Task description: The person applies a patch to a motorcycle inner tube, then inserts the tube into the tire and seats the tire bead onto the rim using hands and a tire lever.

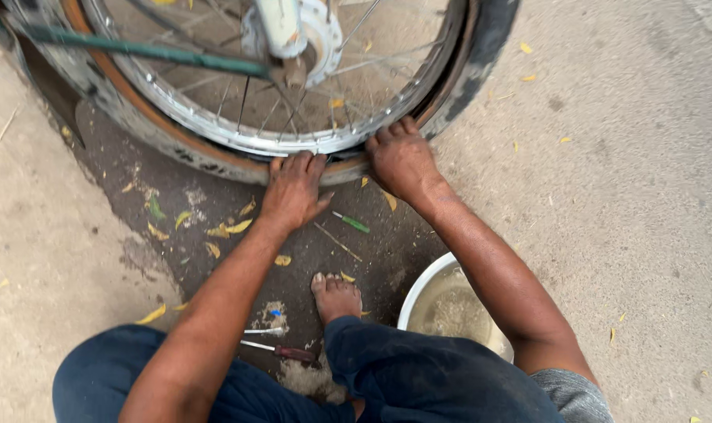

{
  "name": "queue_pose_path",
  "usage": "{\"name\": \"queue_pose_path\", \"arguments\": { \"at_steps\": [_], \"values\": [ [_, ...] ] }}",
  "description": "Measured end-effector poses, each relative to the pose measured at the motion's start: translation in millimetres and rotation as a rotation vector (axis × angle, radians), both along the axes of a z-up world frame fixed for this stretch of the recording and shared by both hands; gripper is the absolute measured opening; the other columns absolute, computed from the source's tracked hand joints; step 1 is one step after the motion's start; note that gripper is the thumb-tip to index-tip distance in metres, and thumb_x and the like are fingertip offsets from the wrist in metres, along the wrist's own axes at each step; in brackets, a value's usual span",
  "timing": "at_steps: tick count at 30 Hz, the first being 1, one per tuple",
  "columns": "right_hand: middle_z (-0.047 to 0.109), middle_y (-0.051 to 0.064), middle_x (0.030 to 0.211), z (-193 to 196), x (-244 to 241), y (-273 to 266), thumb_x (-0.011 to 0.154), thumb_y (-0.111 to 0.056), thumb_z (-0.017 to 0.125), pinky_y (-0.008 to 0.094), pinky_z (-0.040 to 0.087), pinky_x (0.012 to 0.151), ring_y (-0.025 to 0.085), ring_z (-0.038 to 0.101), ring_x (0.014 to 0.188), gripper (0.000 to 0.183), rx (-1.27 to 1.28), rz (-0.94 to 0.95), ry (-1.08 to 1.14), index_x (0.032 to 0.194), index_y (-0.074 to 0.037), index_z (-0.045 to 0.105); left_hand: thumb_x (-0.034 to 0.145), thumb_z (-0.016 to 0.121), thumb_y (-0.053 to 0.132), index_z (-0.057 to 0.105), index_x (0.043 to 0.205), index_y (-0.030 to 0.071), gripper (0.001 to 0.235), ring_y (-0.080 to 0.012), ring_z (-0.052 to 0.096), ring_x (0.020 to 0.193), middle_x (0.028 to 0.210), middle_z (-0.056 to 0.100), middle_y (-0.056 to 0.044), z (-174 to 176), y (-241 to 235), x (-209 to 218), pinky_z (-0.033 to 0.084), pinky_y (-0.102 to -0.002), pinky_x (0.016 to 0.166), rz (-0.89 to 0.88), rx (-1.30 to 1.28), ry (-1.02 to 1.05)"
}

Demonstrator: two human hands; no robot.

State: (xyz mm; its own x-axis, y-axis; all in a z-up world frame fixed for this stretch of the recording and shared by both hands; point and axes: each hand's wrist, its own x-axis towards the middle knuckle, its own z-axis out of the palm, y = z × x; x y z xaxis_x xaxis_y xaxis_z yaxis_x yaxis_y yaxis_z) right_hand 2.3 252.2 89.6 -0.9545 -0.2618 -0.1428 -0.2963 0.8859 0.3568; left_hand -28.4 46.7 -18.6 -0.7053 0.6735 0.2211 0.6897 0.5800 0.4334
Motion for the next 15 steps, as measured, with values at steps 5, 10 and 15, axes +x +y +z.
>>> {"name": "queue_pose_path", "arguments": {
  "at_steps": [5, 10, 15],
  "values": [
    [0.069, 0.025, 0.117, 0.6, -27.3, -30.4, 0.09, -0.054, 0.069, 0.063, 0.037, 0.106, 0.043, 0.064, 0.113, 0.061, 0.203, -0.382, -0.332, 0.118, 0.0, 0.071, 0.09, 0.07, 0.028, 0.062, 0.123, 0.008, 0.04, -0.0331, 0.067, 0.113, 0.116, 0.071, -0.016, -10.6, 19.2, -8.6, 0.048, -0.054, 0.098, 0.031, -0.286, -0.185],
    [0.072, 0.021, 0.115, 20.7, -34.1, -39.7, 0.083, -0.06, 0.075, 0.064, 0.039, 0.105, 0.04, 0.066, 0.111, 0.066, 0.154, -0.37, -0.355, 0.115, -0.003, 0.074, 0.091, 0.061, 0.015, 0.067, 0.119, 0.002, 0.032, -0.0426, 0.07, 0.104, 0.109, 0.072, -0.024, -9.0, 25.3, -32.2, 0.053, -0.059, 0.088, -0.048, -0.241, -0.275],
    [0.075, 0.015, 0.112, -3.3, -19.6, -39.2, 0.081, -0.064, 0.076, 0.061, 0.042, 0.104, 0.036, 0.07, 0.108, 0.063, 0.126, -0.43, -0.43, 0.114, -0.01, 0.076, 0.074, 0.082, 0.03, 0.066, 0.126, 0.002, 0.061, -0.0376, 0.07, 0.109, 0.117, 0.071, -0.022, -12.7, 33.9, -52.0, 0.057, -0.046, 0.093, -0.177, -0.396, -0.604]
  ]
}}
